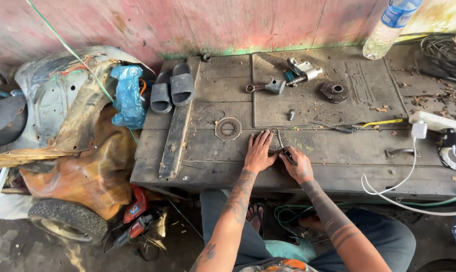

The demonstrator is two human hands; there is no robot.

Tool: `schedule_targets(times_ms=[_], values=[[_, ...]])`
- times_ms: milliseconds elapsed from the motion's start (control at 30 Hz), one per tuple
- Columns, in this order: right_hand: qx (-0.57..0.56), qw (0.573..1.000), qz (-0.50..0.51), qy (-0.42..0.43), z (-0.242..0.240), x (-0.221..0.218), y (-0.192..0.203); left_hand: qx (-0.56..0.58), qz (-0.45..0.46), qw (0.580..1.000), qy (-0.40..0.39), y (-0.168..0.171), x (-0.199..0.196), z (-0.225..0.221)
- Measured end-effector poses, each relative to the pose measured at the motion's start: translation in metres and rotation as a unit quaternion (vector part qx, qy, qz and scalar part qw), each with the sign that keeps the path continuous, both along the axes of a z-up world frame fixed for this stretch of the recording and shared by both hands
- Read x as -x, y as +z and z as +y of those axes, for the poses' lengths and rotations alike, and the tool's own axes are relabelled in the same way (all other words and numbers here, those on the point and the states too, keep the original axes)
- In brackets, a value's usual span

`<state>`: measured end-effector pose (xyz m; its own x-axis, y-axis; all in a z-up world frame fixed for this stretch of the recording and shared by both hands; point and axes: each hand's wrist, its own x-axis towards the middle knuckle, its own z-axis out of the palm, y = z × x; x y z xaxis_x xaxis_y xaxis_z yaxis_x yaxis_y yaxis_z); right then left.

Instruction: Using pliers to modify or repair the metal tabs on a motorcycle clutch plate at a workbench.

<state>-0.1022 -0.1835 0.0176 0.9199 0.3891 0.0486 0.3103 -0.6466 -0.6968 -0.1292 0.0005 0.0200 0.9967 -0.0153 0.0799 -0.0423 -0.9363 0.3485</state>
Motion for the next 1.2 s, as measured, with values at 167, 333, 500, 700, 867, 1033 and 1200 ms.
schedule_targets(times_ms=[167, 333, 500, 700, 867, 1033, 1200], values=[[-0.003, 0.999, -0.037, 0.014, 0.000, -0.002, -0.015, 0.015, -0.043, 0.999, 0.009, -0.015, -0.001, 0.001], [0.007, 0.998, -0.058, 0.011, 0.000, 0.000, -0.022, 0.022, -0.061, 0.998, 0.006, -0.014, -0.002, 0.003], [0.012, 0.997, -0.067, 0.020, -0.002, -0.003, -0.030, 0.039, -0.060, 0.997, 0.003, -0.016, -0.001, 0.004], [0.010, 0.999, -0.040, 0.017, 0.005, 0.002, 0.001, 0.040, -0.097, 0.994, -0.011, -0.012, -0.008, 0.002], [-0.071, 0.994, -0.082, 0.020, 0.006, -0.011, -0.004, 0.021, -0.136, 0.990, -0.010, -0.025, -0.017, 0.001], [-0.186, 0.982, -0.031, -0.014, -0.004, -0.017, -0.024, 0.062, -0.049, 0.996, -0.047, -0.018, -0.017, 0.008], [-0.219, 0.974, 0.037, -0.050, -0.009, -0.026, -0.030, 0.088, -0.024, 0.987, -0.132, -0.019, -0.034, 0.013]])
